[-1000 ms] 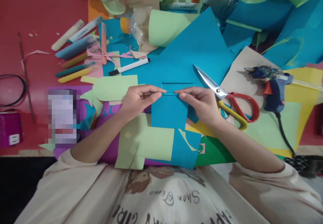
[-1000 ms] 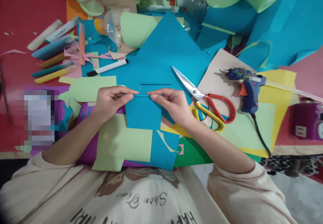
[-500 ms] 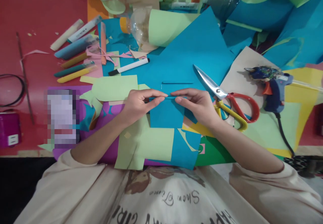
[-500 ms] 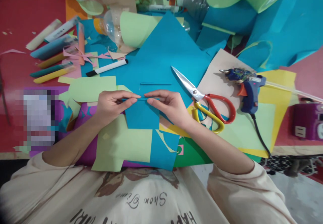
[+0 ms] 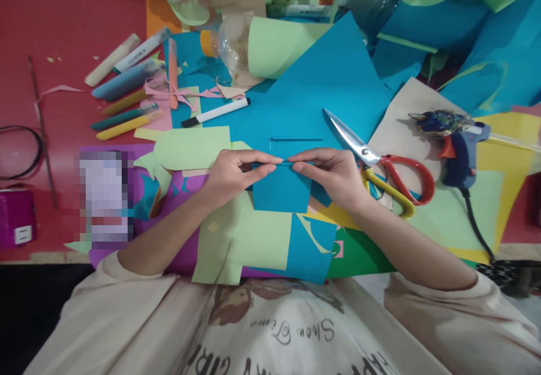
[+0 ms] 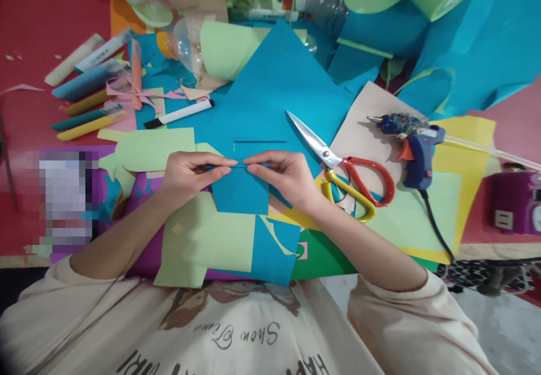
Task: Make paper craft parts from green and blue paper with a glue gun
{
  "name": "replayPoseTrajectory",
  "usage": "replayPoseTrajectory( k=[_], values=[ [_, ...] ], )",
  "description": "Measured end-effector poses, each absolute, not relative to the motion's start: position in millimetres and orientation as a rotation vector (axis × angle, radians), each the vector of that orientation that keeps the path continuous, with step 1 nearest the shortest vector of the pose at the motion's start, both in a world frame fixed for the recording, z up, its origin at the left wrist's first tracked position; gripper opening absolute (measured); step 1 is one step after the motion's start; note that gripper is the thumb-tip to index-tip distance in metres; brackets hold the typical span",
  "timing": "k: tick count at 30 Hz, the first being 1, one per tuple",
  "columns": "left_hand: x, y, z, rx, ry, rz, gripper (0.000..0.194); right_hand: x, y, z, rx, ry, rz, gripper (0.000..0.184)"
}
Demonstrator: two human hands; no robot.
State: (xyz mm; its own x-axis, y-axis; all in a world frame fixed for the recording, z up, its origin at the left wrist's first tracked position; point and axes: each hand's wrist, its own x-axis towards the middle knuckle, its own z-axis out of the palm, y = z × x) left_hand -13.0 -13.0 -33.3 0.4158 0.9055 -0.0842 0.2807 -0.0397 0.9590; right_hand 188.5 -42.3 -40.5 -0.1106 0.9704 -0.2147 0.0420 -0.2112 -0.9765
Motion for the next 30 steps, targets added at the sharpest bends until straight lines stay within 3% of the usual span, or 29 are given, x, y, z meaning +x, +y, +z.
replayPoseTrajectory(
  k=[18,25,30],
  values=[
    [-13.9,-12.8,-31.2,1.589,1.092,0.620,0.027,186.9,-41.3,-36.3,-1.266,-1.233,1.385,0.007],
    [-14.6,-15.4,-32.1,1.648,1.095,0.703,0.026,186.2,-41.3,-38.4,-1.290,-1.166,1.456,0.027],
    [-14.3,-14.8,-31.9,1.666,1.085,0.701,0.023,186.2,-40.8,-36.1,-1.337,-1.139,1.483,0.027]
  ],
)
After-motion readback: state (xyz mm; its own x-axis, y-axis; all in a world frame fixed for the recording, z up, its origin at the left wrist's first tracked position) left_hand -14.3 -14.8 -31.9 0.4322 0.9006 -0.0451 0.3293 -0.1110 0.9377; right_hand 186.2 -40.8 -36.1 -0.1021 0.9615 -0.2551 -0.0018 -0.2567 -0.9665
